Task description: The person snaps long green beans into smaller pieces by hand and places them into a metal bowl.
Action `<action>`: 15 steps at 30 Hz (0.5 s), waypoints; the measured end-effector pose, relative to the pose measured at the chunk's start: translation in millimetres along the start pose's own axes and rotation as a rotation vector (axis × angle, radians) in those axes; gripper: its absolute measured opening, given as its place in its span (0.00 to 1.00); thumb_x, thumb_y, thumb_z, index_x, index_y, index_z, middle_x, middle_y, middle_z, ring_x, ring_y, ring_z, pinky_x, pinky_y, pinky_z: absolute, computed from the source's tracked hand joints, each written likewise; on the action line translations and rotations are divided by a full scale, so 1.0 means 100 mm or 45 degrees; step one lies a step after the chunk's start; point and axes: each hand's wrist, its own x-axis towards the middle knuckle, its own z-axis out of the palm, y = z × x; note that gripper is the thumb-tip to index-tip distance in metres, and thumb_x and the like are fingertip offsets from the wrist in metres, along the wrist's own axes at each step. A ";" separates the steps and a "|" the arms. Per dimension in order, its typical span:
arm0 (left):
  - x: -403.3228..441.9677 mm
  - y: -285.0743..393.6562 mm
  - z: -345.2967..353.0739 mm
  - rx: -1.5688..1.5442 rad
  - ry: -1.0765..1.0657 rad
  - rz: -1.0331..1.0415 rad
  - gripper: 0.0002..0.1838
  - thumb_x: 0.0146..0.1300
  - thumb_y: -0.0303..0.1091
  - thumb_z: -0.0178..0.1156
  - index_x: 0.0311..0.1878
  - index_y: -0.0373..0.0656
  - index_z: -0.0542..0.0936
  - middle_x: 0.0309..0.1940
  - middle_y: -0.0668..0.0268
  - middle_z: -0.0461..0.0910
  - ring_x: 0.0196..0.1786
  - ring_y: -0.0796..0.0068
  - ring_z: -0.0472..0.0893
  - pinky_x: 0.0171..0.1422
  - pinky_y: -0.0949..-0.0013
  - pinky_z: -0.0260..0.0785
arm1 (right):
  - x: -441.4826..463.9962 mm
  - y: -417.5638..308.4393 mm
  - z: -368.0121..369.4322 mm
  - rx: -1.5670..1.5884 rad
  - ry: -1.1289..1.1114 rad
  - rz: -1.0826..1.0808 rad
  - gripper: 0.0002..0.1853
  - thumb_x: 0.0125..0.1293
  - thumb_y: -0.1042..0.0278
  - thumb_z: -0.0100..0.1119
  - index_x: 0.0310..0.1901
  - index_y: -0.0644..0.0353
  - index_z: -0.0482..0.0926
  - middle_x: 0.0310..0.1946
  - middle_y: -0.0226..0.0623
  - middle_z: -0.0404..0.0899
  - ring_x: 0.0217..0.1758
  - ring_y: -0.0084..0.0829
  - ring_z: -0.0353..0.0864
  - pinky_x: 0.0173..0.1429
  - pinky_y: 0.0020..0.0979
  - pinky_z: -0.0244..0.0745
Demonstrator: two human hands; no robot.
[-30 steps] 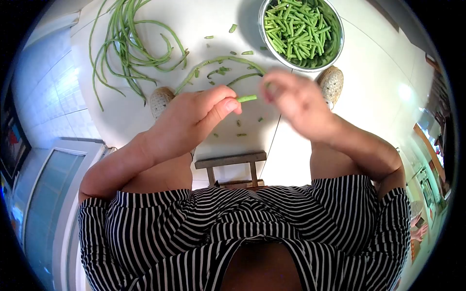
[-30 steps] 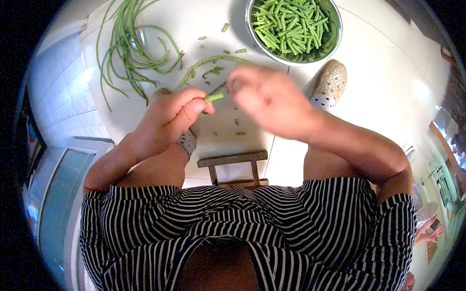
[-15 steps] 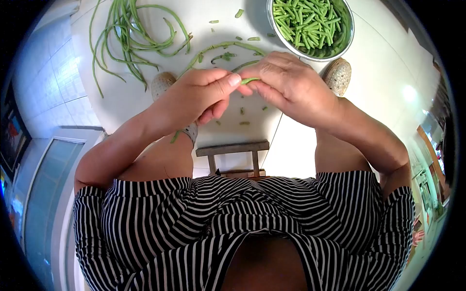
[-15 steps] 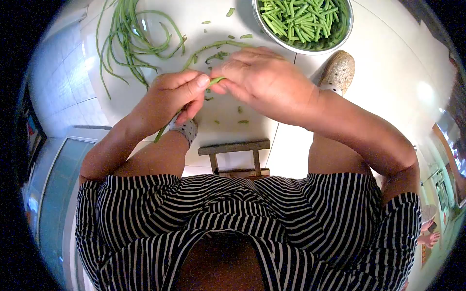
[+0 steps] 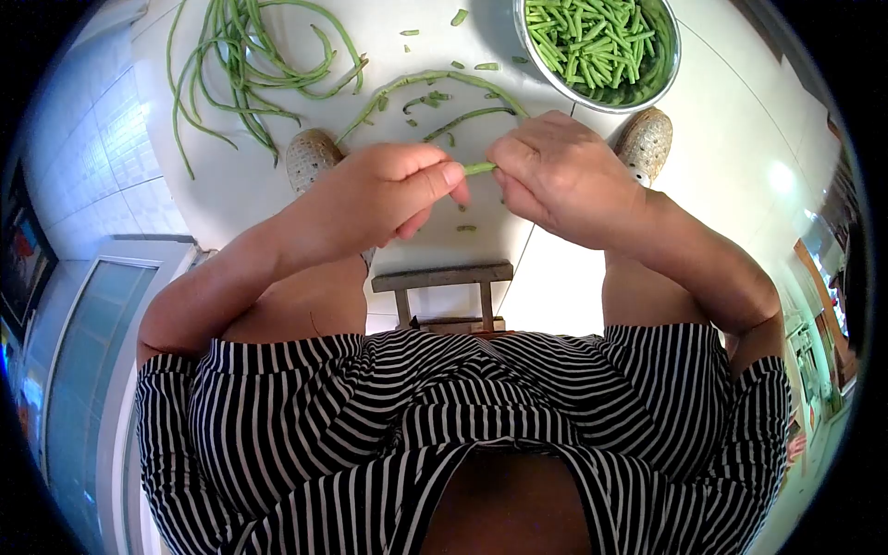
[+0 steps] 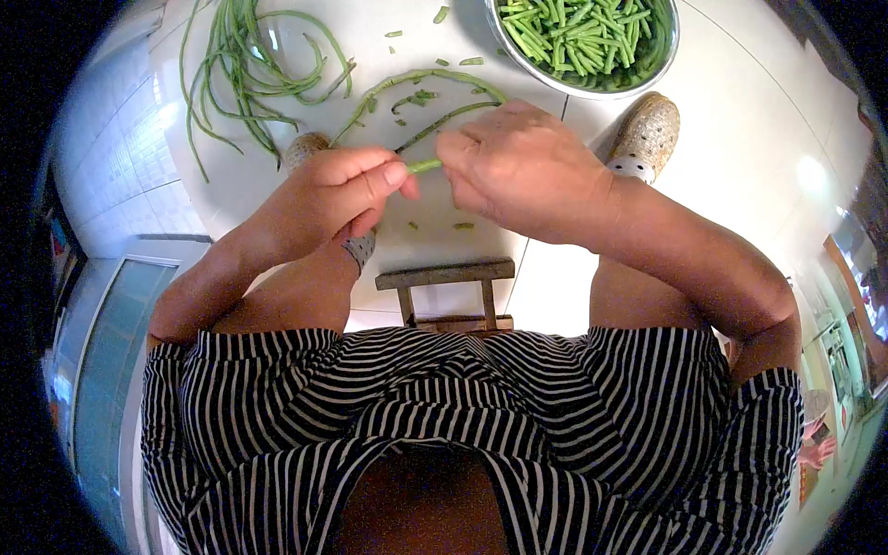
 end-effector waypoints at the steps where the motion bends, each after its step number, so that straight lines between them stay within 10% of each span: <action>1: 0.00 -0.01 0.01 0.000 0.002 0.000 0.20 0.77 0.45 0.45 0.45 0.39 0.80 0.15 0.75 0.65 0.17 0.85 0.63 0.24 0.76 0.57 | -0.01 -0.01 0.00 0.000 0.000 -0.002 0.09 0.60 0.67 0.59 0.40 0.61 0.77 0.33 0.44 0.81 0.39 0.46 0.81 0.48 0.43 0.74; 8: -0.03 0.10 -0.09 0.015 0.070 0.051 0.22 0.77 0.47 0.43 0.45 0.38 0.79 0.15 0.75 0.65 0.17 0.85 0.61 0.24 0.76 0.55 | -0.15 0.06 -0.29 0.717 0.485 0.058 0.13 0.72 0.60 0.46 0.40 0.61 0.73 0.28 0.37 0.73 0.31 0.33 0.74 0.36 0.34 0.71; 11: -0.04 0.04 -0.08 -0.142 0.158 -0.030 0.24 0.77 0.48 0.42 0.45 0.37 0.79 0.15 0.74 0.66 0.16 0.85 0.62 0.24 0.76 0.55 | -0.17 0.47 -0.49 0.745 0.569 0.318 0.17 0.76 0.58 0.45 0.51 0.64 0.76 0.37 0.38 0.76 0.38 0.30 0.76 0.47 0.32 0.72; 13: -0.04 0.03 -0.07 -0.271 0.162 -0.036 0.25 0.77 0.49 0.41 0.46 0.36 0.79 0.15 0.74 0.66 0.16 0.84 0.63 0.23 0.76 0.55 | -0.14 0.63 -0.42 0.483 0.597 0.479 0.18 0.76 0.59 0.46 0.53 0.66 0.75 0.38 0.38 0.76 0.41 0.30 0.76 0.57 0.32 0.70; 15: -0.02 0.03 -0.10 -0.378 0.114 -0.045 0.26 0.77 0.50 0.41 0.47 0.35 0.79 0.15 0.73 0.68 0.16 0.83 0.65 0.24 0.76 0.57 | -0.18 0.78 -0.25 -0.961 0.459 0.284 0.19 0.73 0.63 0.55 0.60 0.62 0.75 0.45 0.39 0.79 0.51 0.36 0.78 0.61 0.37 0.70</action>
